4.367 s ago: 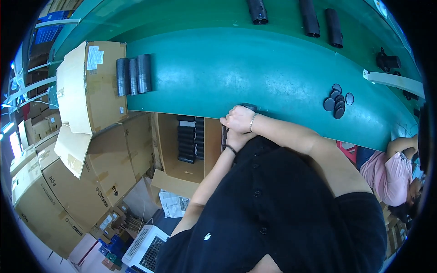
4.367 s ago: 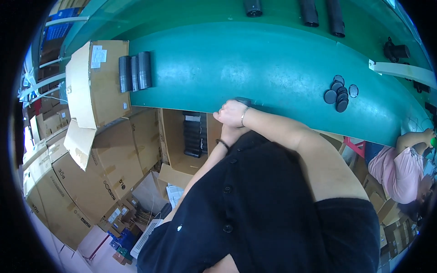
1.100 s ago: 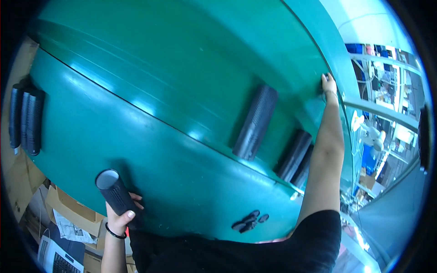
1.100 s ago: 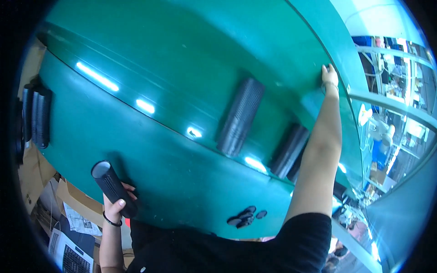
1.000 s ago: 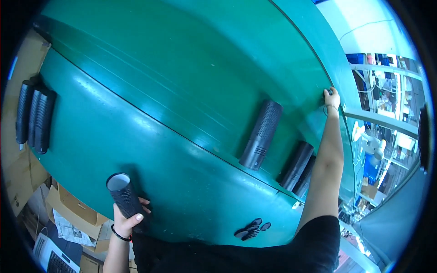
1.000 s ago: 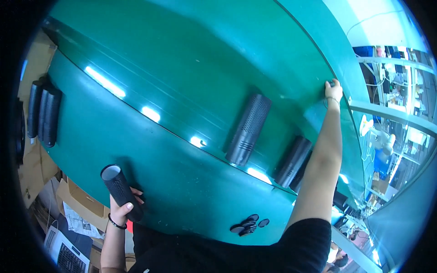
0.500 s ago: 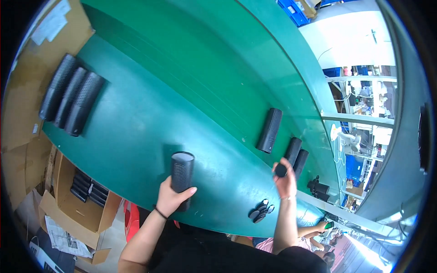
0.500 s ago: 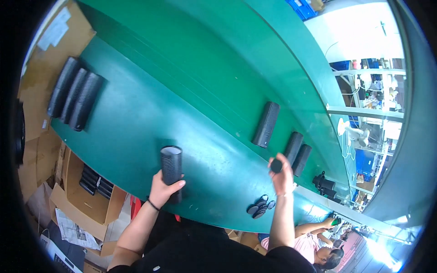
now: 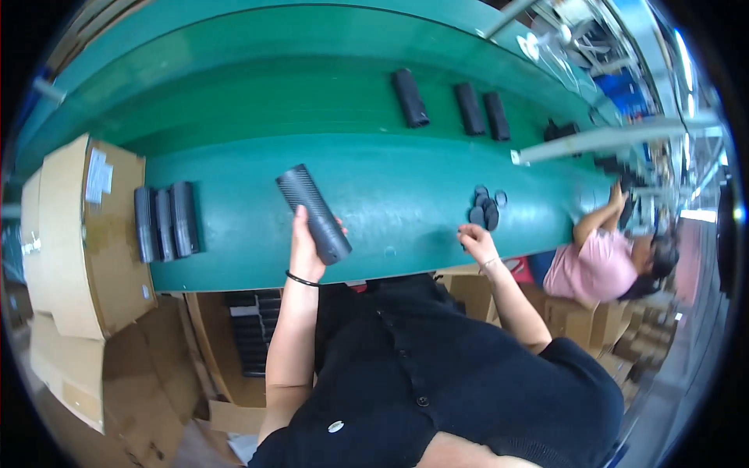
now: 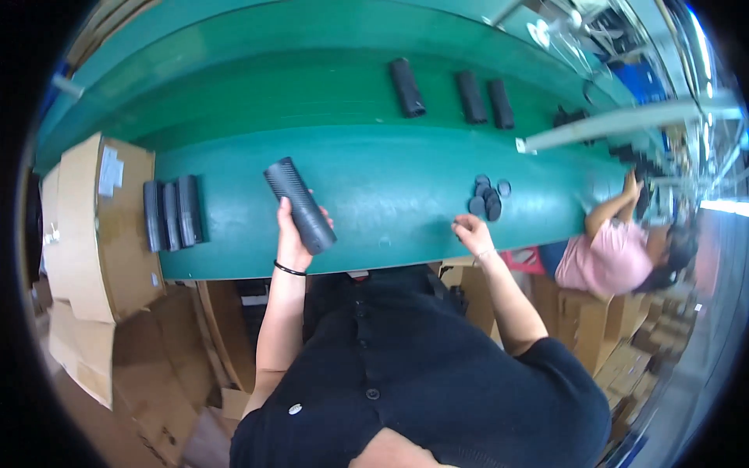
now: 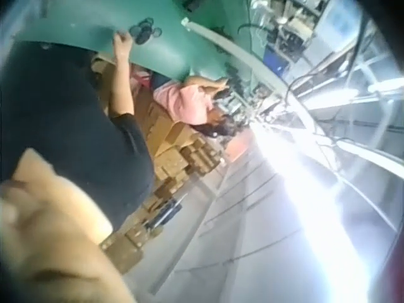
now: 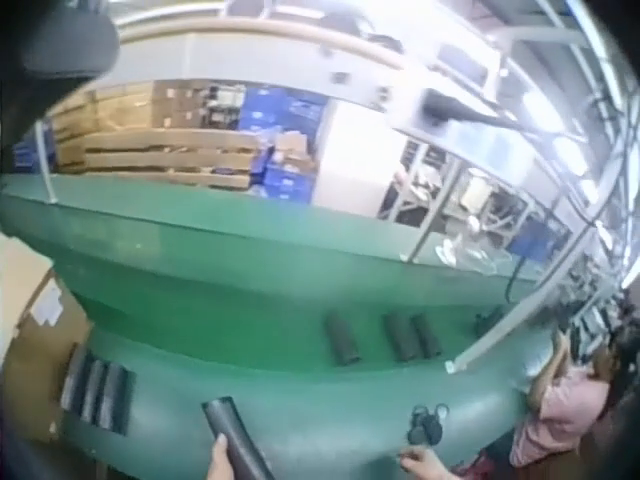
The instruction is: The person retrieves cylindrical components from a box, attaches base mounts to them on the workbench, drives screws into their interiors using a power screwdriver, and slides the assembled parts along the table.
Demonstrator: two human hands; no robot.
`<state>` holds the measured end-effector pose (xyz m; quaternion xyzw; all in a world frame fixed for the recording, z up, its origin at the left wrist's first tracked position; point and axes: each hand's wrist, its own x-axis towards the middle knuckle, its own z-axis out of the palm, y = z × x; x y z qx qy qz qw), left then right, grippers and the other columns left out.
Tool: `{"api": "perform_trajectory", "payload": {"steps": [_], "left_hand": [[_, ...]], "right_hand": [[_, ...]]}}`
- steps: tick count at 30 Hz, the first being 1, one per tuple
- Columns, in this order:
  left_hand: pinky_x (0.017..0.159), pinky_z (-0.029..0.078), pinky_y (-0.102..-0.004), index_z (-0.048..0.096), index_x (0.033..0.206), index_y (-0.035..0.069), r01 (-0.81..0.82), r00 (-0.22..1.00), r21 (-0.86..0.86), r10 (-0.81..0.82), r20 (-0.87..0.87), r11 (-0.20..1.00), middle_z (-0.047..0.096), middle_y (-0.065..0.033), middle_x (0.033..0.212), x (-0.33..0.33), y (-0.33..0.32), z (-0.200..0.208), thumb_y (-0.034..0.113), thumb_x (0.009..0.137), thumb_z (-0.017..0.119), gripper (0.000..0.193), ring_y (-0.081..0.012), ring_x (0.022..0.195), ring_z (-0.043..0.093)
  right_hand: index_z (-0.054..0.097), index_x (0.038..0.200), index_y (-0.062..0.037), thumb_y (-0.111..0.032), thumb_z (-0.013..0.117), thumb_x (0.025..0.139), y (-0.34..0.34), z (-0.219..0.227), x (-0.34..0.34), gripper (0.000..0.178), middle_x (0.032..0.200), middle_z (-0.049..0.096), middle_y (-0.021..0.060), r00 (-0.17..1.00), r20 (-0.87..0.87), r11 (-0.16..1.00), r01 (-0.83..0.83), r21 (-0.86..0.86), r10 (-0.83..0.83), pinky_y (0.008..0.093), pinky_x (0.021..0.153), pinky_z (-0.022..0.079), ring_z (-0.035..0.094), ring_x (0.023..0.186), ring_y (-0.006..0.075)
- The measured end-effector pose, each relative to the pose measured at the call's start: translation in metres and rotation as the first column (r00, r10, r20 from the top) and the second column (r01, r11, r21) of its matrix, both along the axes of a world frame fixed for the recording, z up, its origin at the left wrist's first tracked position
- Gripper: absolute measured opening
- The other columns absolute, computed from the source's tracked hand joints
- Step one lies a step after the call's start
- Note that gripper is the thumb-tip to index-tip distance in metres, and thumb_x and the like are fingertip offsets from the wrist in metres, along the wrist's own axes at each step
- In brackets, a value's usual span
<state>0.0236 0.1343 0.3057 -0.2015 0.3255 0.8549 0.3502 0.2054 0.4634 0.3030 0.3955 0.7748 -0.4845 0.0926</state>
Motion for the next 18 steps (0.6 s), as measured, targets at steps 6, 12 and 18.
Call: {"api": "perform_trajectory", "payload": {"steps": [6,12,18], "left_hand": [[0.073,0.051,-0.04,0.047,0.11,0.006,-0.033,0.994,0.02,0.035,-0.101,0.999,0.059,-0.0135,0.089,0.017,0.033,0.033,0.056,0.088,0.043,0.055,-0.0256,0.081,0.06],[0.077,0.049,-0.0418,0.044,0.106,0.01,0.051,0.986,-0.026,-0.054,-0.16,0.998,0.06,-0.016,0.092,0.039,0.075,0.043,0.035,0.088,0.055,0.033,-0.0283,0.085,0.06],[0.08,0.049,-0.0397,0.044,0.109,0.006,0.045,0.933,-0.066,-0.066,-0.354,0.997,0.058,-0.0137,0.094,0.036,0.077,0.062,0.029,0.086,0.058,0.035,-0.0257,0.088,0.058]], "right_hand": [[0.062,0.094,-0.0016,-0.018,0.069,0.07,0.085,-0.035,0.032,0.03,0.09,0.061,0.0178,0.984,-0.169,0.798,0.145,0.585,-0.055,0.0369,0.076,0.048,0.059,0.082,0.0307],[0.056,0.105,-0.0047,-0.022,0.069,0.072,0.123,-0.049,0.025,0.04,0.108,0.053,0.0175,0.995,-0.097,0.721,0.079,0.688,-0.016,0.0409,0.089,0.041,0.049,0.103,0.035],[0.061,0.103,-0.0019,-0.013,0.065,0.078,0.073,0.104,-0.018,0.028,0.104,0.06,0.0152,0.871,-0.445,0.853,0.061,0.518,0.208,0.0345,0.083,0.046,0.057,0.096,0.0284]]}}
